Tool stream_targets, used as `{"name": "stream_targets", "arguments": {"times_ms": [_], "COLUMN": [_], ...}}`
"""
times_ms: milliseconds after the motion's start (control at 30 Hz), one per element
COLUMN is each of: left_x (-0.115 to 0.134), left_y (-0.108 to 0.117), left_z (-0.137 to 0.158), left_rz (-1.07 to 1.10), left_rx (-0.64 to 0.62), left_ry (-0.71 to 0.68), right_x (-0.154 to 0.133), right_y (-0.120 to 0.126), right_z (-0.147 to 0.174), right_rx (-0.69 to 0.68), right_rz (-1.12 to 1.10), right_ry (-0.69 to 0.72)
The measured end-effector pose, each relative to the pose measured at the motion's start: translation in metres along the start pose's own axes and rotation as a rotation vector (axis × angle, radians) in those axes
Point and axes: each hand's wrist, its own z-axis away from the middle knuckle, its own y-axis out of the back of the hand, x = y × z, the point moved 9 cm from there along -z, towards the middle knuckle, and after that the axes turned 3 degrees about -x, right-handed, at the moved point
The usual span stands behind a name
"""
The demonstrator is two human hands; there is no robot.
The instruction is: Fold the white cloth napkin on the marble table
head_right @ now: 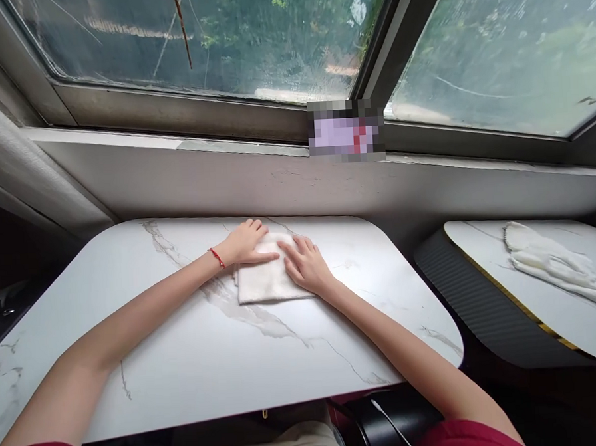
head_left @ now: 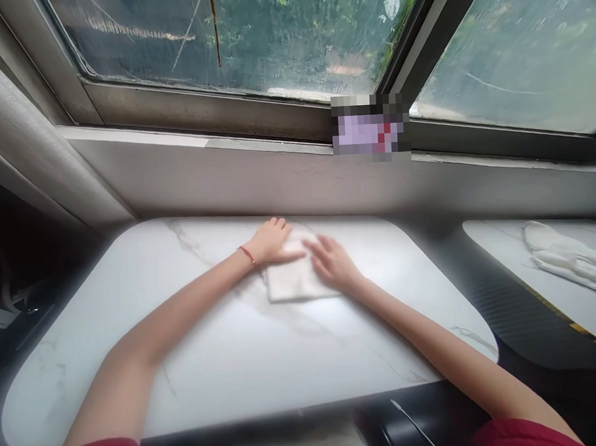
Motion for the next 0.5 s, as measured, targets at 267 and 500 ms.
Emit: {"name": "stream_targets", "arguments": {"times_ms": [267, 500], "left_x": [0.098, 0.178], "left_y": [-0.002, -0.011], "left_z": [0.025, 0.076], "left_rz": [0.088, 0.137], "left_rx": [0.027, 0.086], "left_ry": [-0.002, -0.191], "right_x": [-0.005, -0.016], "right_y": [0.051, 0.073], "right_z": [0.098, 0.151], "right_rx": [-0.044, -0.112], "right_rz": [0.023, 0.249], "right_ry": [0.025, -0.134]}}
